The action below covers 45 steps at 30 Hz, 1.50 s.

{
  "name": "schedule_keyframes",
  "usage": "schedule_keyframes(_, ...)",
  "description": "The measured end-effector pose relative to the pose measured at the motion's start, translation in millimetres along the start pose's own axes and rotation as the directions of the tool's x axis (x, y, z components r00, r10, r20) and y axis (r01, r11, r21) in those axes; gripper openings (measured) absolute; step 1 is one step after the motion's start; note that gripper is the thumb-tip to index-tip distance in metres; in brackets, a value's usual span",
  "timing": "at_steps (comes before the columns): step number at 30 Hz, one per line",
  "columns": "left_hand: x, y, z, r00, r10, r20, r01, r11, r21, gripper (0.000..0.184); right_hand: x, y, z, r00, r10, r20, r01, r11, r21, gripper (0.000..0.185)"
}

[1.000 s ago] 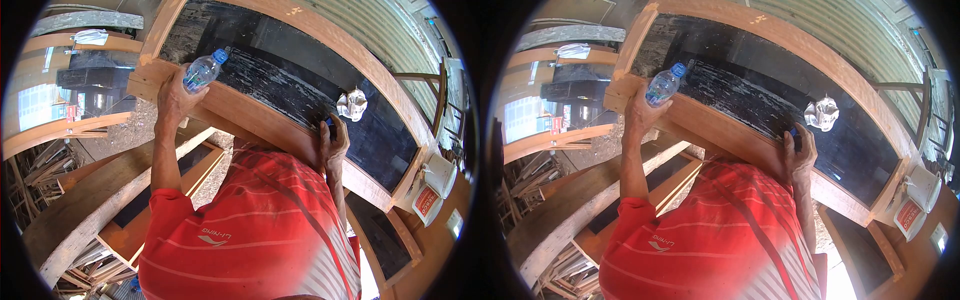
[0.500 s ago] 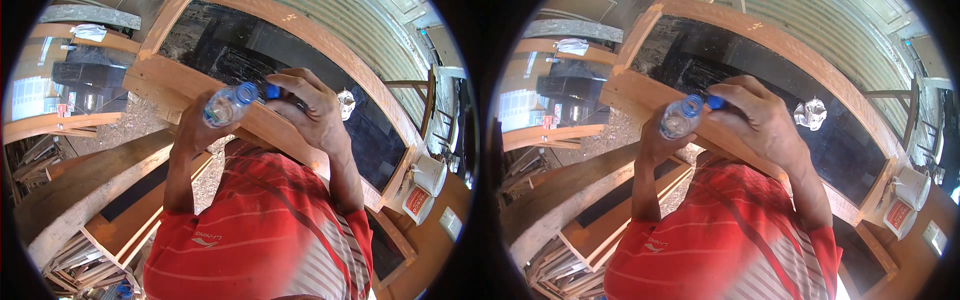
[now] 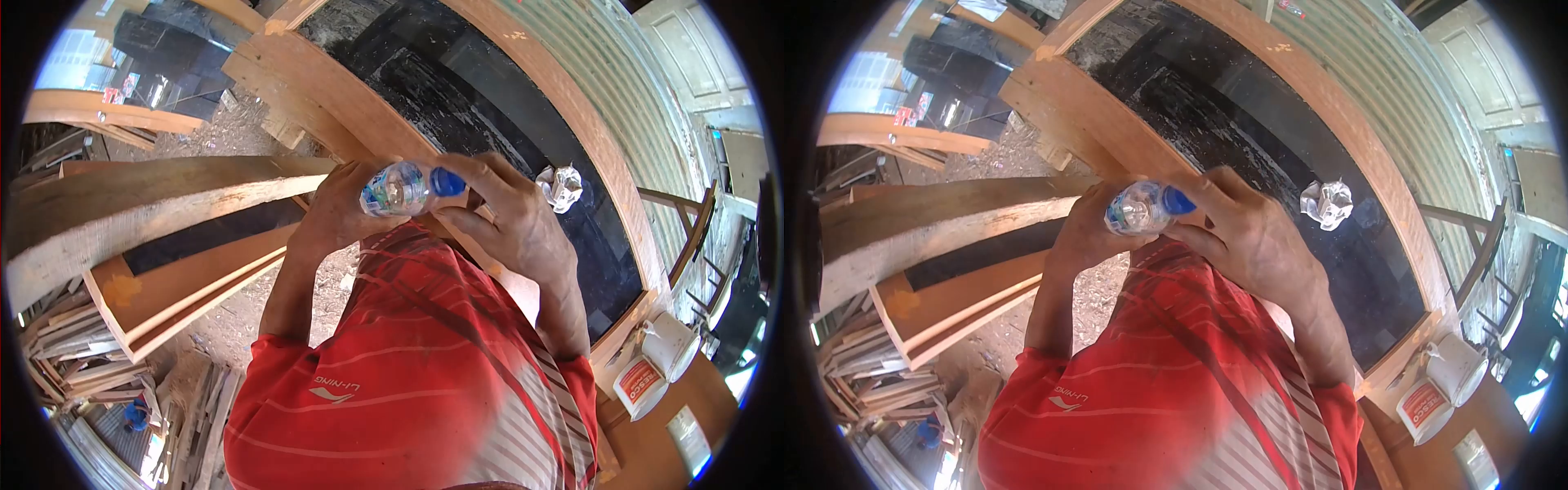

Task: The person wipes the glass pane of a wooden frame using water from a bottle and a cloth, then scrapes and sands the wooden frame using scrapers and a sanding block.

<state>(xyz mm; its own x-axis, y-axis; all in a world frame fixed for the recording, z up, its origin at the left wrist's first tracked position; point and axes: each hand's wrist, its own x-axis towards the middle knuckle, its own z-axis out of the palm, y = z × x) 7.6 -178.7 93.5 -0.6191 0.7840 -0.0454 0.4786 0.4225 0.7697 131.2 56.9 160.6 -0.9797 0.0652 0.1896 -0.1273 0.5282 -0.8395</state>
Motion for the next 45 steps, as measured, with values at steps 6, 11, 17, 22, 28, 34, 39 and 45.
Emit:
schedule_keyframes(6, -20.6, 16.2, 32.0, 0.992, 0.050, -0.115, -0.038, 0.994, 0.105, 0.075, -25.8, 22.2, -3.7, 0.998, -0.033, 0.054, 0.036, 0.999, -0.038, 0.034)
schedule_keyframes(11, -34.3, 23.6, 66.9, 0.931, 0.141, -0.337, -0.010, 0.932, 0.361, 0.080, -42.3, 21.8, 8.9, 0.992, 0.107, -0.067, -0.111, 0.991, -0.072, 0.033)
schedule_keyframes(17, -41.0, 16.8, 95.3, 0.936, 0.071, -0.344, 0.037, 0.953, 0.299, 0.081, -47.8, 36.5, 8.5, 0.980, 0.190, -0.057, -0.195, 0.975, -0.102, 0.038)
schedule_keyframes(22, -12.0, 15.3, 58.8, 0.804, -0.257, -0.535, 0.161, 0.962, -0.221, 0.080, -64.6, 78.2, -26.5, 0.788, 0.410, -0.459, -0.564, 0.781, -0.270, 0.061)
schedule_keyframes(28, 65.2, -27.2, -48.7, 0.693, -0.160, -0.703, -0.127, 0.933, -0.337, 0.079, -111.3, 160.7, -18.3, 0.861, 0.277, -0.427, -0.492, 0.666, -0.560, 0.032)
schedule_keyframes(34, 160.1, -110.2, -105.0, 0.507, 0.044, -0.861, -0.304, 0.944, -0.131, 0.069, 2.0, 99.8, 35.4, 0.775, 0.389, -0.497, -0.538, 0.819, -0.198, 0.018)
schedule_keyframes(39, 186.7, -154.6, -108.1, 0.540, -0.012, -0.841, -0.377, 0.891, -0.255, 0.058, 42.5, 139.7, 51.3, 0.946, 0.033, -0.324, -0.239, 0.745, -0.622, 0.016)
schedule_keyframes(45, 188.1, -201.3, -90.6, 0.596, 0.067, -0.800, -0.339, 0.924, -0.175, 0.063, 82.3, 138.3, 82.2, 0.926, 0.203, -0.317, -0.350, 0.776, -0.525, 0.023)
